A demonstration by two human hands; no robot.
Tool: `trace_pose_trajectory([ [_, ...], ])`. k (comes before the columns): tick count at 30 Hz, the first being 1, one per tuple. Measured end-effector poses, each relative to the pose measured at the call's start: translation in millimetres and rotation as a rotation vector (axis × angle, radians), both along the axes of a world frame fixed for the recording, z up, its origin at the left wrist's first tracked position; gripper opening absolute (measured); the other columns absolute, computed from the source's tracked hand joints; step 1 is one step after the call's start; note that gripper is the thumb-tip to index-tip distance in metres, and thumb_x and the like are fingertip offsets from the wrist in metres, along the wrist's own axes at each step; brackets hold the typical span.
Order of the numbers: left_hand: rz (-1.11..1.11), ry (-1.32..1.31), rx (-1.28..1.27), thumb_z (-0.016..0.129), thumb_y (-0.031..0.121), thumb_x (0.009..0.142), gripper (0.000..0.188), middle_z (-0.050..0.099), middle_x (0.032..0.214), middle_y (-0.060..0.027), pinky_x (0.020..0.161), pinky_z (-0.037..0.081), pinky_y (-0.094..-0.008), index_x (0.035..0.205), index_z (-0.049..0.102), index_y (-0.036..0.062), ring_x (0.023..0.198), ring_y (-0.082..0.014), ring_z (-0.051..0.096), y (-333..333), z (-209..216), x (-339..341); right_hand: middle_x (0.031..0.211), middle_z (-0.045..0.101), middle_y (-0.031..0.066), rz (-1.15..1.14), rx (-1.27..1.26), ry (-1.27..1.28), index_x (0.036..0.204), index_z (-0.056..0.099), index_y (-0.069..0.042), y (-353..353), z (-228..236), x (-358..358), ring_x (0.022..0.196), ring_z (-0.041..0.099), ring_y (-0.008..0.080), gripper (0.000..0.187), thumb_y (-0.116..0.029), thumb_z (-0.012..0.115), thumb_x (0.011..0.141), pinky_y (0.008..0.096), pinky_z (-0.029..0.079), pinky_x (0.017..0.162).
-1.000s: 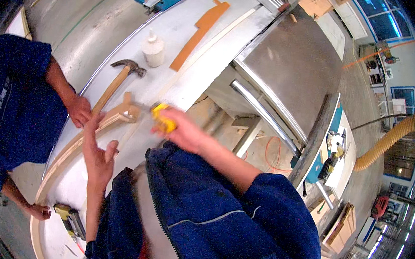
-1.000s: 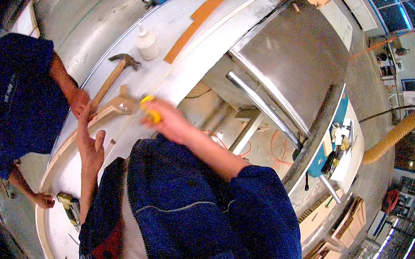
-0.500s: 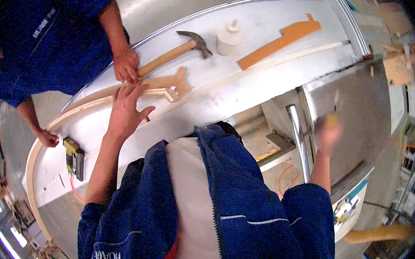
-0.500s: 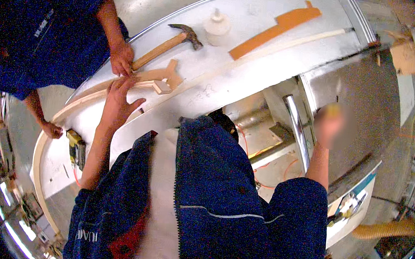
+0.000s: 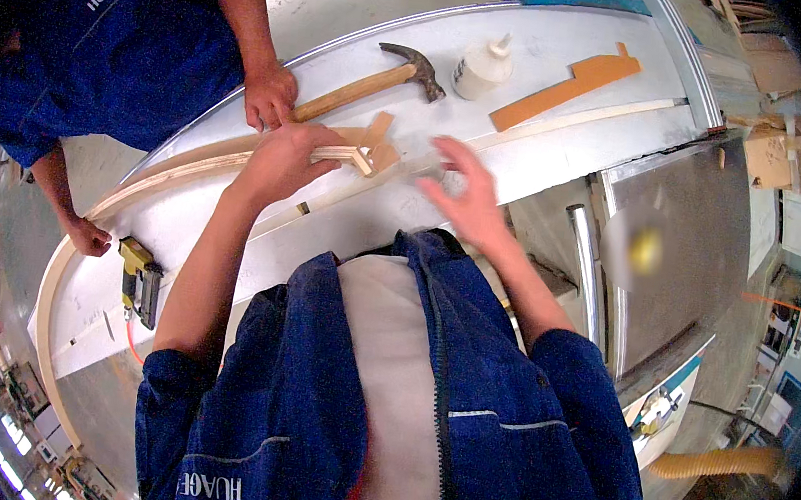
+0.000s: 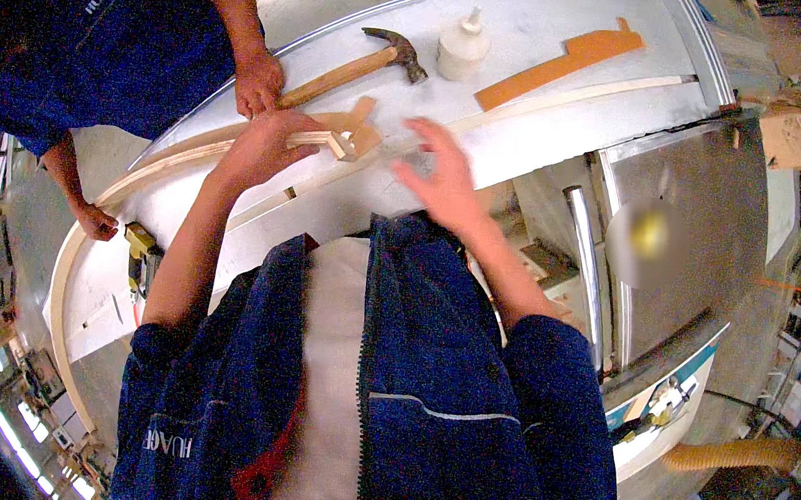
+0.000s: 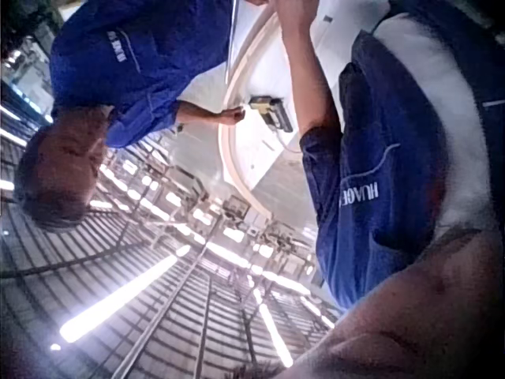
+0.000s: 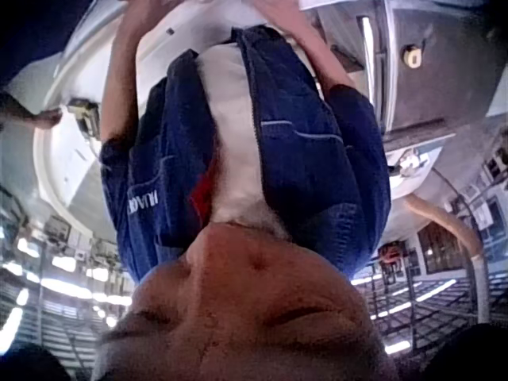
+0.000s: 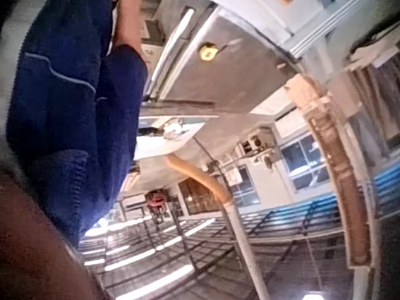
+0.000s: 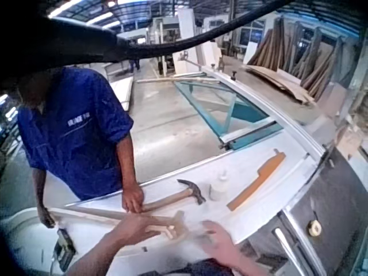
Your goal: The person assembles a curved wooden frame by applying glue, hammering small wooden blocks to connect curved rails, and measuring the structure with a tape measure.
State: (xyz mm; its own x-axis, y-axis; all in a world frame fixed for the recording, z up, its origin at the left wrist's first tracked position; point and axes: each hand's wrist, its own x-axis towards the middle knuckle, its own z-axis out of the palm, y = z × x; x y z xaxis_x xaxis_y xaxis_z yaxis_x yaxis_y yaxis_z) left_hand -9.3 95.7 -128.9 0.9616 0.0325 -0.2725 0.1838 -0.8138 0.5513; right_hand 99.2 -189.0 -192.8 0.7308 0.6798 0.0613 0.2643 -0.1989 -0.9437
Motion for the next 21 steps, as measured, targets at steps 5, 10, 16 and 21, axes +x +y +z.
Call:
trace_pose_trajectory([
  [5, -0.072, -0.084, 0.007, 0.075, 0.018, 0.087, 0.031, 0.074, 0.111, -0.0144, 0.089, 0.055, -0.0468, 0.118, 0.074, 0.0126, 0.104, -0.0355, 0.07, 4, -12, -1, 0.125, 0.069, 0.0211, 0.084, -0.036, 0.014, 0.131, 0.065, -0.002, 72, -9, -43, 0.113, 0.069, 0.0339, 0.052, -0.019, 0.077, 0.083, 0.04, 0.054, 0.098],
  [10, -0.158, -0.107, 0.061, 0.074, 0.02, 0.087, 0.034, 0.074, 0.111, -0.0143, 0.088, 0.056, -0.0482, 0.122, 0.073, 0.018, 0.105, -0.0356, 0.069, 11, -27, 5, 0.118, 0.072, 0.0161, -0.111, -0.068, 0.033, 0.123, 0.069, 0.001, 82, -25, -59, 0.107, 0.071, 0.0243, 0.042, -0.003, 0.077, 0.083, 0.0345, 0.058, 0.094],
  [16, -0.151, -0.059, 0.073, 0.074, 0.019, 0.088, 0.036, 0.074, 0.113, -0.014, 0.09, 0.056, -0.0474, 0.124, 0.071, 0.0159, 0.105, -0.0367, 0.069, 6, -27, 2, 0.117, 0.071, 0.0155, -0.11, -0.038, -0.095, 0.117, 0.07, 0.003, 83, -35, -59, 0.105, 0.071, 0.0253, 0.035, 0.0, 0.075, 0.082, 0.0346, 0.058, 0.093],
  [21, -0.109, -0.088, 0.117, 0.074, 0.023, 0.088, 0.037, 0.075, 0.11, -0.013, 0.086, 0.057, -0.0479, 0.125, 0.072, 0.0199, 0.103, -0.034, 0.071, 0, -19, 0, 0.119, 0.07, 0.0185, -0.044, -0.087, -0.151, 0.115, 0.071, 0.002, 81, -29, -53, 0.104, 0.071, 0.0284, 0.035, -0.003, 0.076, 0.08, 0.0354, 0.058, 0.089],
])
